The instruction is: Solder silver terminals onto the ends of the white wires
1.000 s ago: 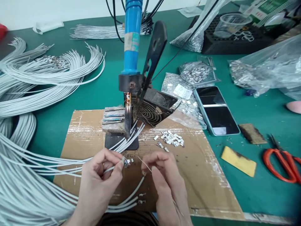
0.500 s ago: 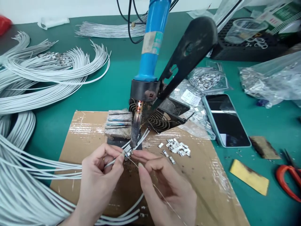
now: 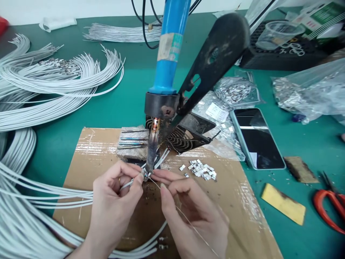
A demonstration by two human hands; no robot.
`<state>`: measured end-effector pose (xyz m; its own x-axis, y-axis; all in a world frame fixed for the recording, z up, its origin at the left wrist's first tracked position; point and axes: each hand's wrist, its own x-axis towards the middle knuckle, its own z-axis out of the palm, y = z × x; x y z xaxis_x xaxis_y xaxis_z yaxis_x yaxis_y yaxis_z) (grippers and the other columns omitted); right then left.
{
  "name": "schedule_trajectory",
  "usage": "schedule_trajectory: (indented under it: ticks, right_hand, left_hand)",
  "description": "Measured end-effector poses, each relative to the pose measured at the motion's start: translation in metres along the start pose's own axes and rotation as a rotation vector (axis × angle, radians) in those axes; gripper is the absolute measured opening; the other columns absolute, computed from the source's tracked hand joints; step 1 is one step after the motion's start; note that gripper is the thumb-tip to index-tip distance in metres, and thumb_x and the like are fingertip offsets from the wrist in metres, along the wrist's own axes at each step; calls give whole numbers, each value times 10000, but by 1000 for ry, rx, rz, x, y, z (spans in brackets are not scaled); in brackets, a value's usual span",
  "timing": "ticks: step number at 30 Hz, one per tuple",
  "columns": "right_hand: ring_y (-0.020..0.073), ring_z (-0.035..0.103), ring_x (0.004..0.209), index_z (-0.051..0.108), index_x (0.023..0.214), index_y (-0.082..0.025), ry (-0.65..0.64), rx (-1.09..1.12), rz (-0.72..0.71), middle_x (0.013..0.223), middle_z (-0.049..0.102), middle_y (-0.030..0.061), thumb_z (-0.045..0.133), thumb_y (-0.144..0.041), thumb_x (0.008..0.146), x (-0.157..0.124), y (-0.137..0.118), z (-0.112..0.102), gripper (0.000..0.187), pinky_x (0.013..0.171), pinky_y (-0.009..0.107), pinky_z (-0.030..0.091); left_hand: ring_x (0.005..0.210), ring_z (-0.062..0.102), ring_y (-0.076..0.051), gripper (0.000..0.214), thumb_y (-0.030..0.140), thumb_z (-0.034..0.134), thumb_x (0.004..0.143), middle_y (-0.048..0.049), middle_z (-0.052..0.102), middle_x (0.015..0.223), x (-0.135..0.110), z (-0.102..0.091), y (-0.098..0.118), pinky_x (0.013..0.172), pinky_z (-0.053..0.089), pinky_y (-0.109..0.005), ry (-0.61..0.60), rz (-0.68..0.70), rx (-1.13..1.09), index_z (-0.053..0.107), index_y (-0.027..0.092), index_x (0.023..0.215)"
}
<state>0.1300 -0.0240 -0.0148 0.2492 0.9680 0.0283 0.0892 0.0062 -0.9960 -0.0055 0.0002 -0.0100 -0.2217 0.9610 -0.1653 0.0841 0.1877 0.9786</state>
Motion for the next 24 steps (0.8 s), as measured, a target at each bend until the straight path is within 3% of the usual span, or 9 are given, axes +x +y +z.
schedule_trajectory:
  ticks: [11,15,24]
  right_hand:
    - [193,801,1001,617,760,-244,-8,20,21,1067,834,36,665,-132,935,3,-1,-2,213,906,288,615]
    - [217,806,1006,615,754,-233,-6,33,25,1084,832,69,667,-143,940,3,-2,-2,213,879,301,629]
    - [209,805,986,610,746,-240,27,34,-3,1062,834,52,666,-123,930,3,-2,0,225,901,311,625]
  left_hand:
    - [572,660,-81,124,120,767,715,14,768,746,2,7,12,502,479,-137,80,-17,-38,719,207,640]
    - [578,654,-84,131,117,767,720,7,769,759,3,8,13,492,464,-143,77,-19,-37,715,204,637]
    - [510,566,-67,134,114,764,728,7,766,766,3,5,14,428,383,-159,59,-12,-32,718,206,642]
